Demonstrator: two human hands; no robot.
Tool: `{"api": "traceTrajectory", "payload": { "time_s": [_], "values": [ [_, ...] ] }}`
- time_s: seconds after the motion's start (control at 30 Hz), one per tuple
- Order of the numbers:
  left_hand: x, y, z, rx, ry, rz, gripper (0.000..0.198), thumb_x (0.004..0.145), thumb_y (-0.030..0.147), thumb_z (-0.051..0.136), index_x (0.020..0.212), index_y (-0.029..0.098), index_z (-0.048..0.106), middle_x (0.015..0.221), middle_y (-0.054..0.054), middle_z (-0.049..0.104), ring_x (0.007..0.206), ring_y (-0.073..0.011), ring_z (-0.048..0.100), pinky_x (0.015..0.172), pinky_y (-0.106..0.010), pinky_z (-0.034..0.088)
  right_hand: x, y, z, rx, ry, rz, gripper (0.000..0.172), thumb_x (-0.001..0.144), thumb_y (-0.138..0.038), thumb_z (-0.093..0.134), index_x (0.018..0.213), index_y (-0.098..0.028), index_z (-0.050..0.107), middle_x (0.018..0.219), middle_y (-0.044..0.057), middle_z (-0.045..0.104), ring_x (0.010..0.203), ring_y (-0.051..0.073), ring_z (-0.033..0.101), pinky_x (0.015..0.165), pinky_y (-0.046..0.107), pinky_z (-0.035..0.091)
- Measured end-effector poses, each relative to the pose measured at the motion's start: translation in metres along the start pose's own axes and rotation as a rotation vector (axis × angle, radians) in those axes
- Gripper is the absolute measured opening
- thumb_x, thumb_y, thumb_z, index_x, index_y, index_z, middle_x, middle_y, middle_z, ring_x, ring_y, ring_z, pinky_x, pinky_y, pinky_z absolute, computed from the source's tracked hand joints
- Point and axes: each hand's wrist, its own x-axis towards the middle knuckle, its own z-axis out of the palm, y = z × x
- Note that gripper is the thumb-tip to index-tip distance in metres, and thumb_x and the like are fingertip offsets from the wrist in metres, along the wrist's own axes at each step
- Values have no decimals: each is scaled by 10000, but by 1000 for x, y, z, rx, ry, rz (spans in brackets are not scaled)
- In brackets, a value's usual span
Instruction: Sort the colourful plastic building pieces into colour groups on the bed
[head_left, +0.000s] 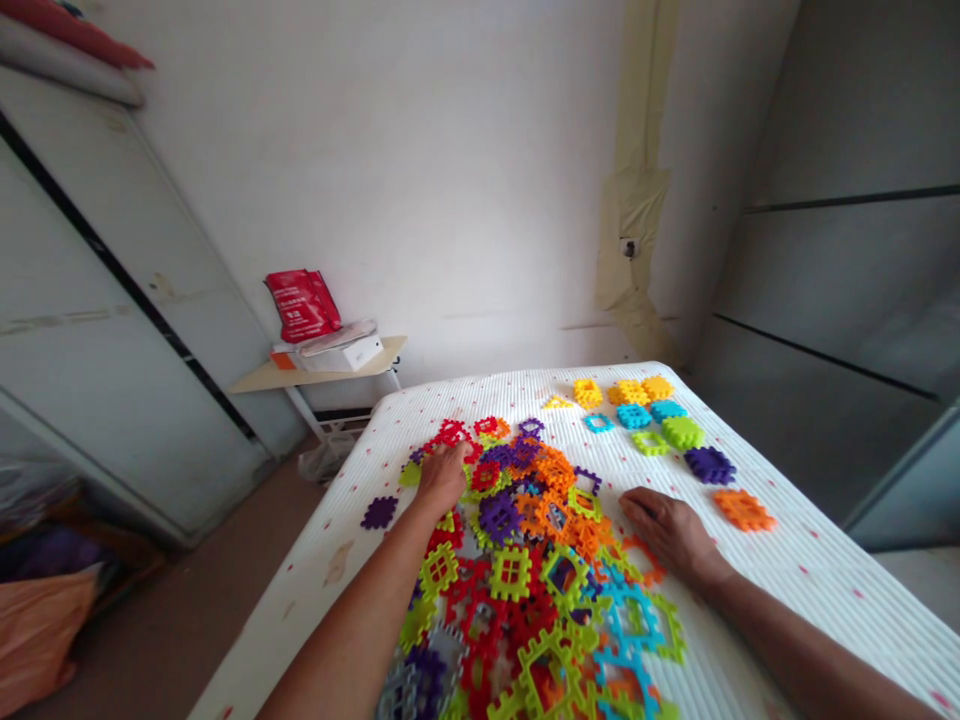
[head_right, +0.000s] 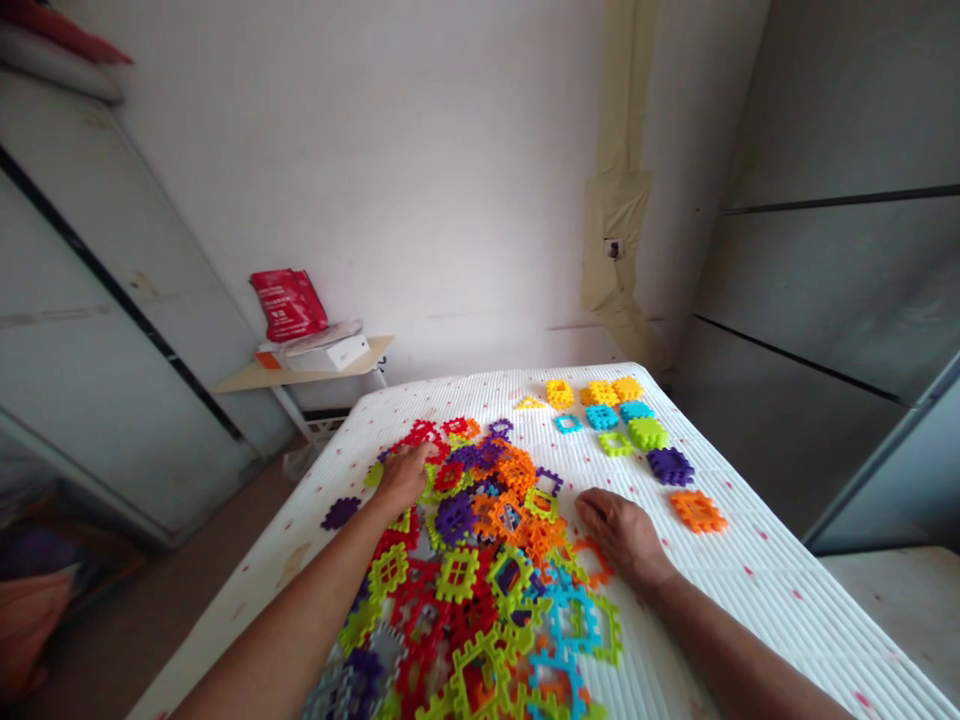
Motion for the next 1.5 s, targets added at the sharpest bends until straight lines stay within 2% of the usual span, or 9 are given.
{"api": "traceTrajectory", "payload": {
  "time_s": [0.2,0.37,0.6,0.77,1.03,1.2,1.5],
  "values": [
    [3,0,4,9,-16,24,451,746,19,403,1138,210,517,1148,-51,615,1069,-202,507,930,-348,376,-1,-4,-2,2,-5,18,374,862,-438,361,858,-206,655,829,42,693,710,185,613,652,280,459],
    [5,-1,9,-16,-3,43,473,742,5,400,1163,195,500,1162,-54,608,1088,-168,509,969,-308,352,-1,-7,-5,-8,-9,20,377,864,-436,354,832,-205,651,799,35,687,693,177,613,636,273,456],
    [12,-3,14,-41,7,43,441,770,58,435,1178,212,502,1157,-43,611,1089,-157,520,986,-292,345,-1,-10,-6,-19,-19,30,373,865,-432,343,823,-208,638,787,34,680,690,179,611,633,277,448],
    [16,0,17,-38,13,7,423,787,117,492,1201,204,473,1176,-70,596,1103,-178,514,989,-321,340,-1,-11,-6,-9,-20,25,385,868,-433,335,813,-202,638,776,44,675,681,180,598,626,283,441],
    [22,8,12,-21,-6,-48,413,755,122,561,1156,215,521,1098,-71,620,1069,-182,532,948,-297,364,0,-9,-5,-12,-22,23,392,869,-448,334,817,-201,634,762,44,667,666,178,589,616,285,438],
    [23,16,8,-2,-4,-94,401,753,87,530,1128,228,543,1096,-74,609,1046,-186,547,903,-287,394,0,-7,-4,-17,-19,6,399,879,-446,327,841,-200,639,799,50,671,691,180,600,639,285,442],
    [23,16,10,13,15,-79,400,759,92,515,1138,217,544,1097,-85,599,1048,-193,543,913,-300,397,0,-6,-3,-23,-6,-8,399,880,-437,333,833,-195,648,787,45,672,679,175,600,632,277,441]
  ]
}}
